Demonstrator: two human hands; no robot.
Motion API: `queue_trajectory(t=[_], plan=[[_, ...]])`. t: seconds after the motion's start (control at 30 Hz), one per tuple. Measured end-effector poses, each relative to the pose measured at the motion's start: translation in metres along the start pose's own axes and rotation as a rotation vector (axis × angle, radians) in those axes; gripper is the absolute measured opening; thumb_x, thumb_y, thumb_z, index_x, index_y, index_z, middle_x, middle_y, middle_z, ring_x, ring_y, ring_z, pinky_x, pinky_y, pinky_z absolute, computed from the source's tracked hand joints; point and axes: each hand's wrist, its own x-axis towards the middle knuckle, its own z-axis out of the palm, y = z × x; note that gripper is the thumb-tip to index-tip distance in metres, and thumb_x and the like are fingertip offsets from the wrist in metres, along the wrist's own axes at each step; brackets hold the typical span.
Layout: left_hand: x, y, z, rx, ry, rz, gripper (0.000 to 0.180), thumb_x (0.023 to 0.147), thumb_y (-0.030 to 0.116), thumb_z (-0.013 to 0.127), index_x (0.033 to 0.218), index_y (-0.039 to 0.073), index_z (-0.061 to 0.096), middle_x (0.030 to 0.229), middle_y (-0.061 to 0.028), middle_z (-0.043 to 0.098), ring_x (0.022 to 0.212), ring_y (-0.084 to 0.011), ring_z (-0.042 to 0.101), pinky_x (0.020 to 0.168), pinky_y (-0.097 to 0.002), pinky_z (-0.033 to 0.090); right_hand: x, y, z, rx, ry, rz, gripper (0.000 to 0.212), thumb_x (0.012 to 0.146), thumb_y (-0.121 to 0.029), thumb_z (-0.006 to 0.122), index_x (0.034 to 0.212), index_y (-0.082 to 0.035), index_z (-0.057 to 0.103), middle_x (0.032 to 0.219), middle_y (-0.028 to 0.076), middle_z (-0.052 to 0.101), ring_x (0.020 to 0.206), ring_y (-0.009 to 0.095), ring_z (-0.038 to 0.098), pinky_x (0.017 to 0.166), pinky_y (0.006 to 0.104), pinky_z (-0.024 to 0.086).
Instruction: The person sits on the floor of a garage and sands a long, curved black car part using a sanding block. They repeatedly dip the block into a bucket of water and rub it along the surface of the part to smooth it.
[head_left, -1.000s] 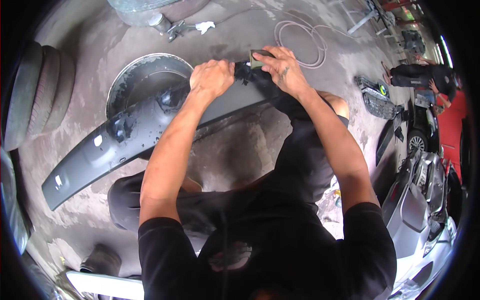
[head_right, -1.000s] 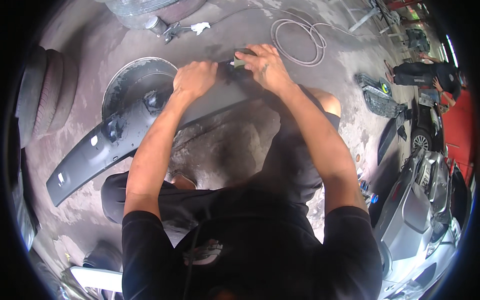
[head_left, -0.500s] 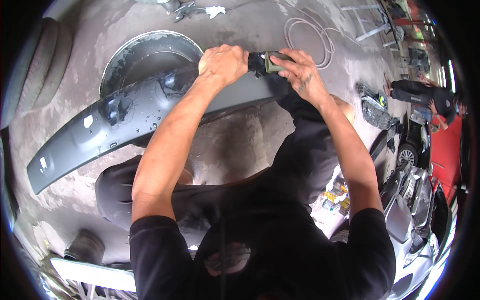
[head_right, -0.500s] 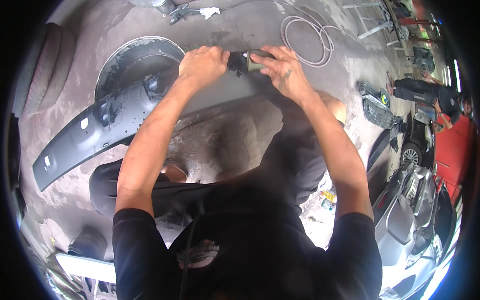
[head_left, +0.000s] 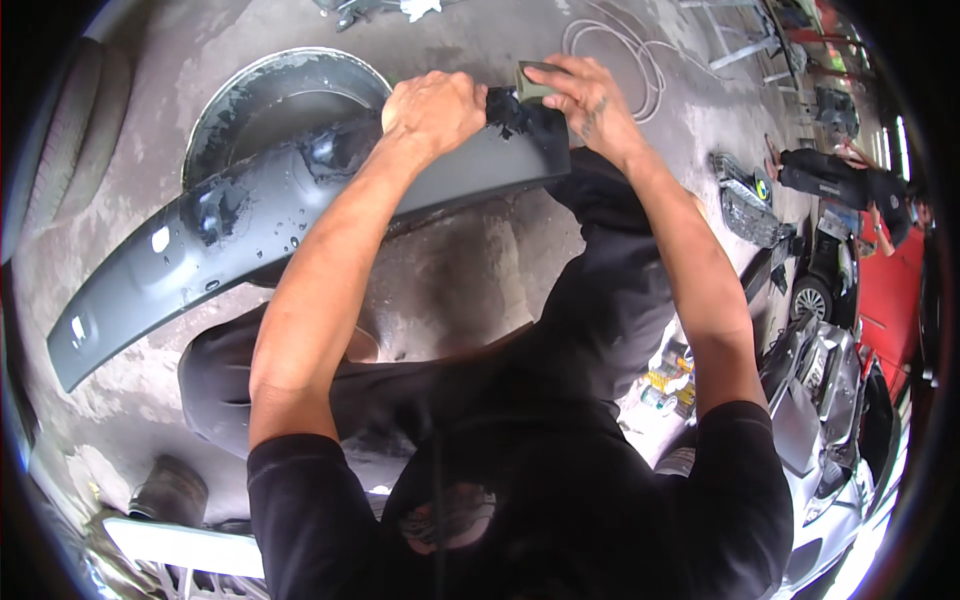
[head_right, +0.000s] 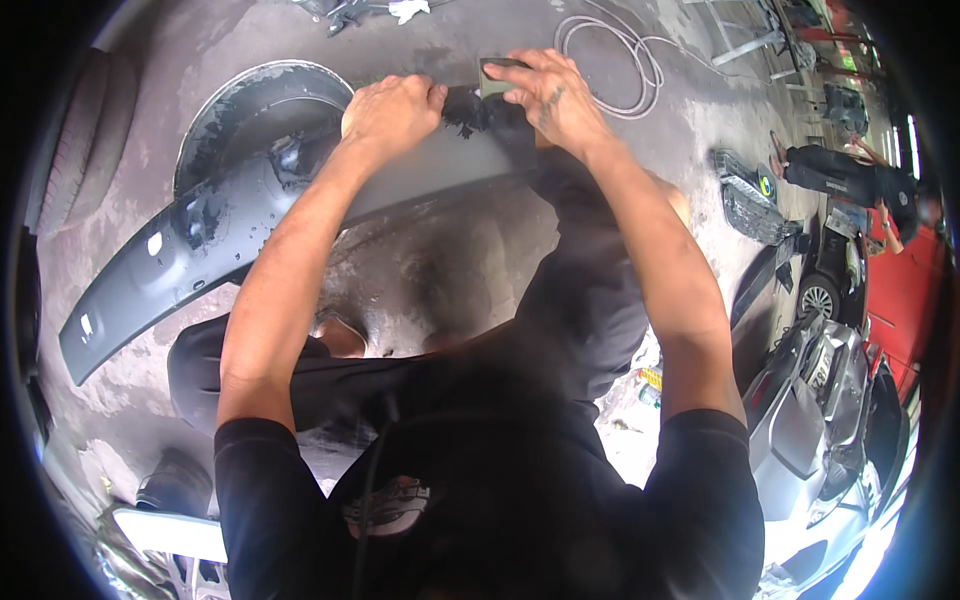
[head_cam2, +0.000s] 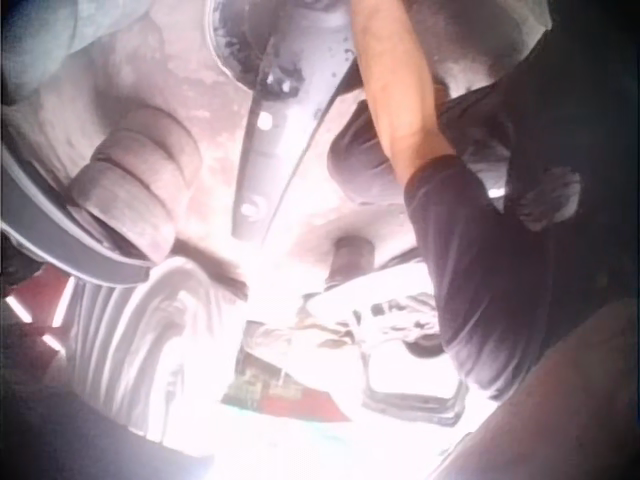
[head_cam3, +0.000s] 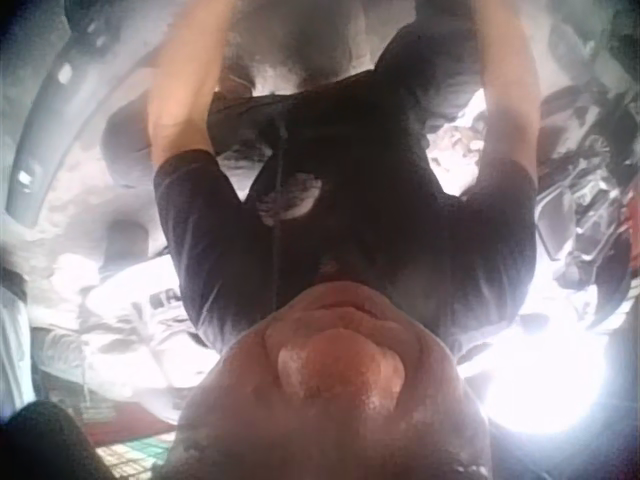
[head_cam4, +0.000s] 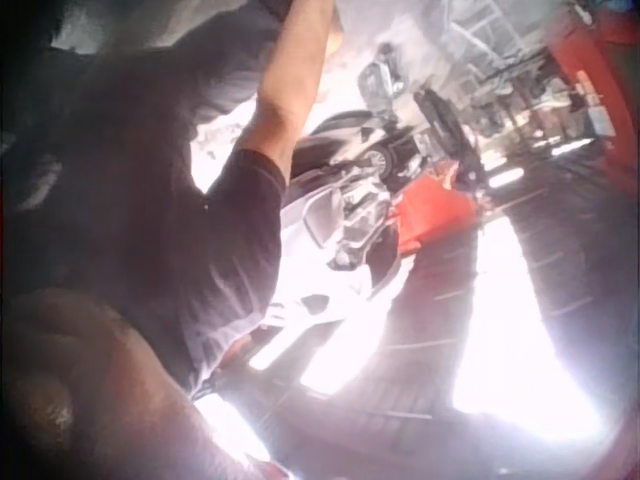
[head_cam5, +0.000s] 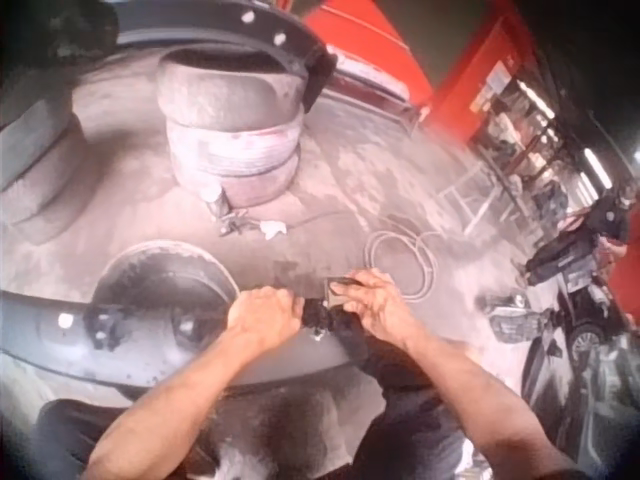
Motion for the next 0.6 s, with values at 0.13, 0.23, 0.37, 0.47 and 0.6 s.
queue_trajectory(t=[0.13, 0.23, 0.37, 0.47, 0.6], plan=[[0.001, 0.0, 0.0, -0.008, -0.014, -0.006, 0.05, 0.109, 0.038, 0.047, 0.106, 0.002, 0.082, 0.108, -0.0228, 0.079, 0.109, -0.0435, 0.075, 0.102, -0.0512, 0.056, -0.035, -0.007, -0.012, 0.077, -0.05, -0.055, 0.043, 0.091, -0.01, 0.077, 0.132, -0.022, 0.078, 0.141, 0.01, 0.069, 0.12, 0.034, 0.065, 0.106, 0.047, 0.049], [-0.002, 0.005, -0.002, 0.021, -0.025, -0.007, 0.05, 0.109, 0.038, 0.047, 0.106, 0.002, 0.082, 0.108, -0.0228, 0.079, 0.109, -0.043, 0.075, 0.103, -0.0507, 0.055, -0.022, -0.002, -0.009, 0.06, -0.042, -0.033, 0.043, 0.091, -0.011, 0.077, 0.132, -0.022, 0.078, 0.14, 0.01, 0.069, 0.12, 0.033, 0.065, 0.106, 0.0466, 0.049], [0.0, 0.005, -0.003, 0.019, -0.053, 0.008, 0.047, 0.111, 0.037, 0.047, 0.11, 0.003, 0.079, 0.108, -0.0245, 0.078, 0.109, -0.0437, 0.073, 0.1, -0.0535, 0.054, 0.005, 0.013, -0.003, -0.09, 0.009, -0.038, 0.04, 0.092, -0.012, 0.077, 0.131, -0.022, 0.079, 0.138, 0.012, 0.07, 0.121, 0.033, 0.064, 0.108, 0.0462, 0.049], [0.0, 0.001, -0.001, 0.015, -0.035, 0.025, 0.047, 0.111, 0.037, 0.047, 0.109, 0.002, 0.079, 0.107, -0.0247, 0.078, 0.109, -0.0435, 0.073, 0.1, -0.0539, 0.054, -0.004, 0.012, -0.024, 0.037, 0.123, 0.09, 0.038, 0.093, -0.013, 0.077, 0.129, -0.021, 0.08, 0.138, 0.013, 0.07, 0.122, 0.033, 0.064, 0.108, 0.0469, 0.049], [-0.003, 0.001, -0.005, 0.02, -0.053, 0.015, 0.047, 0.111, 0.036, 0.047, 0.109, 0.002, 0.079, 0.107, -0.0244, 0.078, 0.109, -0.0433, 0.073, 0.1, -0.0537, 0.054, -0.024, -0.009, -0.013, 0.016, -0.063, -0.082, 0.043, 0.093, -0.011, 0.076, 0.135, -0.019, 0.077, 0.142, 0.013, 0.068, 0.126, 0.037, 0.063, 0.109, 0.0447, 0.051]])
